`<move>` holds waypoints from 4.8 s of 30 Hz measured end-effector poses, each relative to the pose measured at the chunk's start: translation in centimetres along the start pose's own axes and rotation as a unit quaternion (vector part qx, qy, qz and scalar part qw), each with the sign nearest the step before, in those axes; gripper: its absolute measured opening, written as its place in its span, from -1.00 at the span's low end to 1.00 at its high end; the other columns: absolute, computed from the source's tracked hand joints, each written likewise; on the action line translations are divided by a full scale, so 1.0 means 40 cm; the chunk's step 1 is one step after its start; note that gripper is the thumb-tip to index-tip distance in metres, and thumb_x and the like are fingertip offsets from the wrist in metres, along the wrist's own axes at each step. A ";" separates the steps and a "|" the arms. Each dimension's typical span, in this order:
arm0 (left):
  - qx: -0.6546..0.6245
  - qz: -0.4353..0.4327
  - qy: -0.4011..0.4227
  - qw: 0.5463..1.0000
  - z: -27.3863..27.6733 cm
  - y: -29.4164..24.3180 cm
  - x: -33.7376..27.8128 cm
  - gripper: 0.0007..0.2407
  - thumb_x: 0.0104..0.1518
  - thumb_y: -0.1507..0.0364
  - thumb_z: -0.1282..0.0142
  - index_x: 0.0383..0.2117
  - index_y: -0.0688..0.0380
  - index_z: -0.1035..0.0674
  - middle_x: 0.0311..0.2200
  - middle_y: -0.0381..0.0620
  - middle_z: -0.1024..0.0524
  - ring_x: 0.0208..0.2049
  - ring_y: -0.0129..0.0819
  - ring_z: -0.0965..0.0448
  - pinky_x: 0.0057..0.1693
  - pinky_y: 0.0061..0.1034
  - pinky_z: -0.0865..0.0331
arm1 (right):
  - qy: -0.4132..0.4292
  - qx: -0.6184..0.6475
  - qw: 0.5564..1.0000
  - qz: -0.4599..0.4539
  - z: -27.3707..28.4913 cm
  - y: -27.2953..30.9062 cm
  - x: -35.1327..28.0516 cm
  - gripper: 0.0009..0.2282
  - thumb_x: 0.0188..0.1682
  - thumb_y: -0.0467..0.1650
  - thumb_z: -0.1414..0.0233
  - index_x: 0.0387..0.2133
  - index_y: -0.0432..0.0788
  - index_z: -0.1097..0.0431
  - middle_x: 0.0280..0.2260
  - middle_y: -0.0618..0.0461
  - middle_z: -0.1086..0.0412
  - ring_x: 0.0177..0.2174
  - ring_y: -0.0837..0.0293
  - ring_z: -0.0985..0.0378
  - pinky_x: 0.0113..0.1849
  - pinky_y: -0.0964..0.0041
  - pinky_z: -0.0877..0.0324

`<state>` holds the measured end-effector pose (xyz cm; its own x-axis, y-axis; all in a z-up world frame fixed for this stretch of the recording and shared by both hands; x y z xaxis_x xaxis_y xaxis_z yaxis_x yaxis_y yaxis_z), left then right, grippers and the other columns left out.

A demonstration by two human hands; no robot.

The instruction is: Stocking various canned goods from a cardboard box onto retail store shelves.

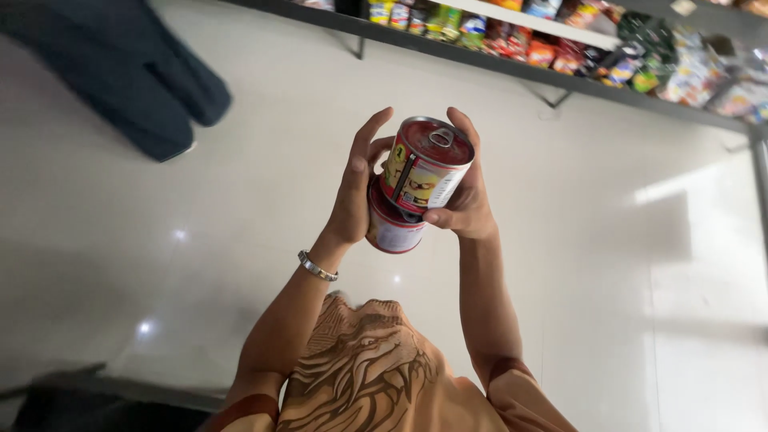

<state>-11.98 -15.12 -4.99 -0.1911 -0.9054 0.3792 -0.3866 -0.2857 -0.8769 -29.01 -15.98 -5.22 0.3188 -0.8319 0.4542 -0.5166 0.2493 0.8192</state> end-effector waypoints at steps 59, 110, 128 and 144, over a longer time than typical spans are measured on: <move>-0.341 0.198 0.854 0.340 -1.846 0.551 -0.717 -0.13 0.21 -0.32 0.34 0.32 0.29 -0.28 0.20 0.08 -0.44 0.27 -0.20 -0.44 0.39 -0.33 -0.28 | -0.847 -0.451 0.087 0.267 0.235 0.688 -1.401 0.08 -0.20 -0.07 -0.40 0.46 -0.20 0.21 0.25 -0.04 -0.24 0.25 0.15 -0.32 0.30 0.18 -0.26; -0.424 0.130 0.894 -0.061 -1.788 0.229 -1.039 -0.41 0.02 0.26 -0.48 0.13 0.20 -0.39 0.02 0.03 -0.57 0.09 -0.27 -0.61 0.27 -0.41 -0.49 | -0.752 -0.406 -0.346 0.386 -0.080 0.456 -1.346 -0.12 -0.09 -0.06 -0.30 0.37 -0.12 0.08 0.07 -0.18 -0.37 0.04 -0.06 -0.55 0.12 -0.03 -0.50; -0.454 0.238 0.803 -0.304 -1.202 0.130 -0.983 0.14 -0.06 0.44 -0.57 0.49 -0.04 0.29 0.25 0.12 -0.34 0.24 -0.15 -0.46 0.44 -0.18 -0.43 | -0.574 -0.361 -0.563 0.471 -0.160 0.117 -0.990 -0.21 -0.05 -0.07 -0.22 0.34 -0.11 0.05 0.14 -0.10 -0.31 0.16 0.00 -0.38 0.19 0.00 -0.33; -0.355 0.317 0.746 -0.465 -0.548 -0.120 -1.007 0.24 -0.13 0.39 -0.63 0.49 -0.14 0.35 0.20 0.18 -0.41 0.24 -0.15 -0.50 0.39 -0.18 -0.46 | -0.614 -0.247 -0.688 0.298 -0.525 -0.232 -0.553 0.13 -0.24 0.01 -0.35 0.51 -0.15 0.21 0.03 -0.15 -0.38 0.04 0.05 -0.49 0.13 0.10 -0.42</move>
<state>-22.19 29.60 -9.57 0.8026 0.3740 0.4647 0.5584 -0.1971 -0.8058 -14.58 10.51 -15.51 0.8650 0.4087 0.2910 -0.1132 -0.4060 0.9068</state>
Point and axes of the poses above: each hand's wrist, its own x-axis towards the middle knuckle, its own z-axis out of the back of the hand, y = z × x, the point moved 4 cm from there along x, towards the middle knuckle
